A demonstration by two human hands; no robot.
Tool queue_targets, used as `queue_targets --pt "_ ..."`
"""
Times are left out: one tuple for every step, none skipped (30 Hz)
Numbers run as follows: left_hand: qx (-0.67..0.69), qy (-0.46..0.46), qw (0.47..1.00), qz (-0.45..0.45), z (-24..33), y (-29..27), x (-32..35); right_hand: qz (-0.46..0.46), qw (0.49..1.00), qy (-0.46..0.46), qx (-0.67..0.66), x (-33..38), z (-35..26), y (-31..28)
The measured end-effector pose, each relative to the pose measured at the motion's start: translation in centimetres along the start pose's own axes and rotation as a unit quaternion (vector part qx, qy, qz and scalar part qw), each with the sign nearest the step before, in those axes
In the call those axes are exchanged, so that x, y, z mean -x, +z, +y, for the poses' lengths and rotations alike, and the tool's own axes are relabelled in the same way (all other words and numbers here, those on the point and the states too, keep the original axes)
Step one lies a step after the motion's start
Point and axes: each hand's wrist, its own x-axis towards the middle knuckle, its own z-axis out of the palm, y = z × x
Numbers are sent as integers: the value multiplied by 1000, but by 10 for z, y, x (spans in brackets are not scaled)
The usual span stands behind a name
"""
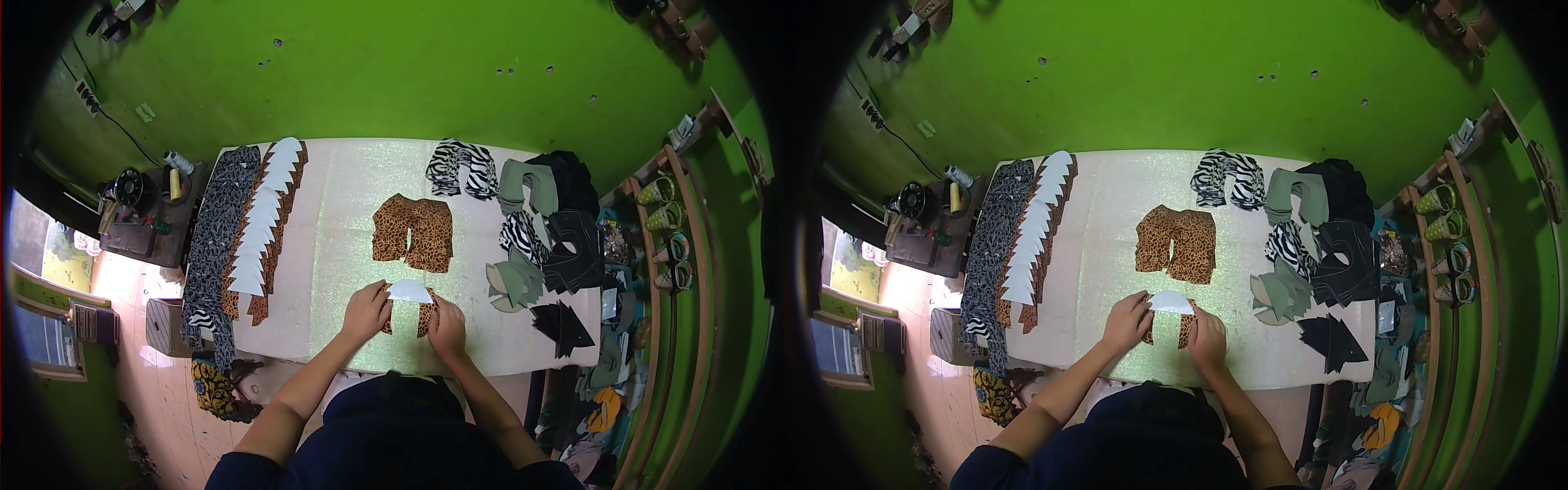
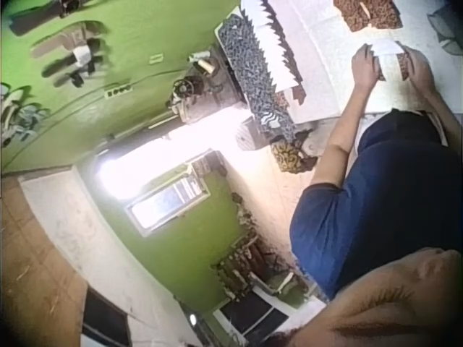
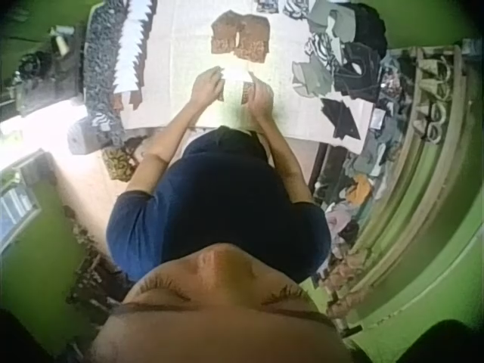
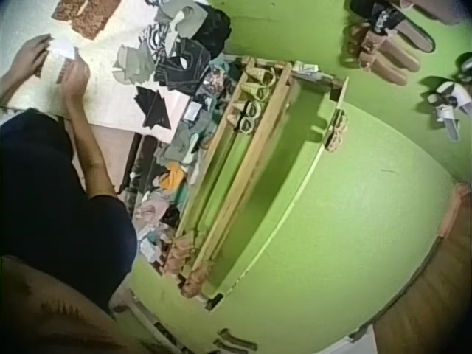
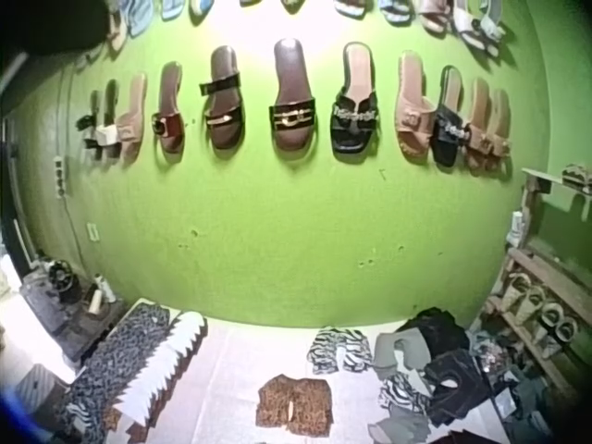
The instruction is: Organizing and stacking various patterned and colored fabric cutouts on a work table.
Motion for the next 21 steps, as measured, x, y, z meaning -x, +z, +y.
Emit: queue_targets --pt "-18 -26 999 34 3 0 -5 1 1000 -1 1 -3 -3 -1" --pt "-36 -52 996 69 6 -1 -9 45 998 22 49 -7 -7 1" --pt "-36 -51 995 71 7 1 -12 90 990 45 97 -11 -12 2" --pt "-42 -87 994 49 7 3 -15 91 990 43 98 -13 -16 4" --pt "-48 -124 991 27 7 4 -17 71 988 75 119 -14 -20 6" --pt "-48 -123 991 30 8 5 -20 51 983 107 140 -16 -22 9" --pt "-16 -171 985 1 9 6 -22 53 983 104 140 -17 -24 11" --pt "17 -219 975 -27 10 5 -23 33 983 132 120 -18 -26 13" --pt "17 -219 975 -23 9 3 -27 12 982 159 100 -19 -25 14" --pt "29 -236 969 -71 8 0 -32 14 983 156 101 -20 -22 16" --pt "41 -252 960 -118 8 -2 -34 3 986 151 75 -23 -17 18" --pt "41 -253 960 -117 7 -2 -31 -9 988 148 50 -24 -15 18" --pt "61 -242 963 -102 6 -2 -28 -9 988 147 50 -25 -13 18" --pt "80 -232 966 -87 6 -2 -25 -13 985 171 -6 -27 -11 19" --pt "80 -232 965 -88 6 -3 -21 -16 978 196 -62 -30 -11 18" --pt "131 -241 960 -54 6 -5 -16 -17 978 197 -61 -31 -11 18" --pt "182 -250 951 -20 6 -6 -10 -8 964 217 -156 -32 -12 19" --pt "184 -252 950 -22 5 -10 -6 1 939 236 -249 -30 -11 19" --pt "234 -263 936 -8 4 -14 -1 -2 930 211 -301 -29 -9 23" --pt "284 -275 918 7 2 -18 5 -4 930 215 -299 -25 -8 25" --pt "283 -280 917 20 -3 -26 15 -60 910 241 -333 -28 -23 21"
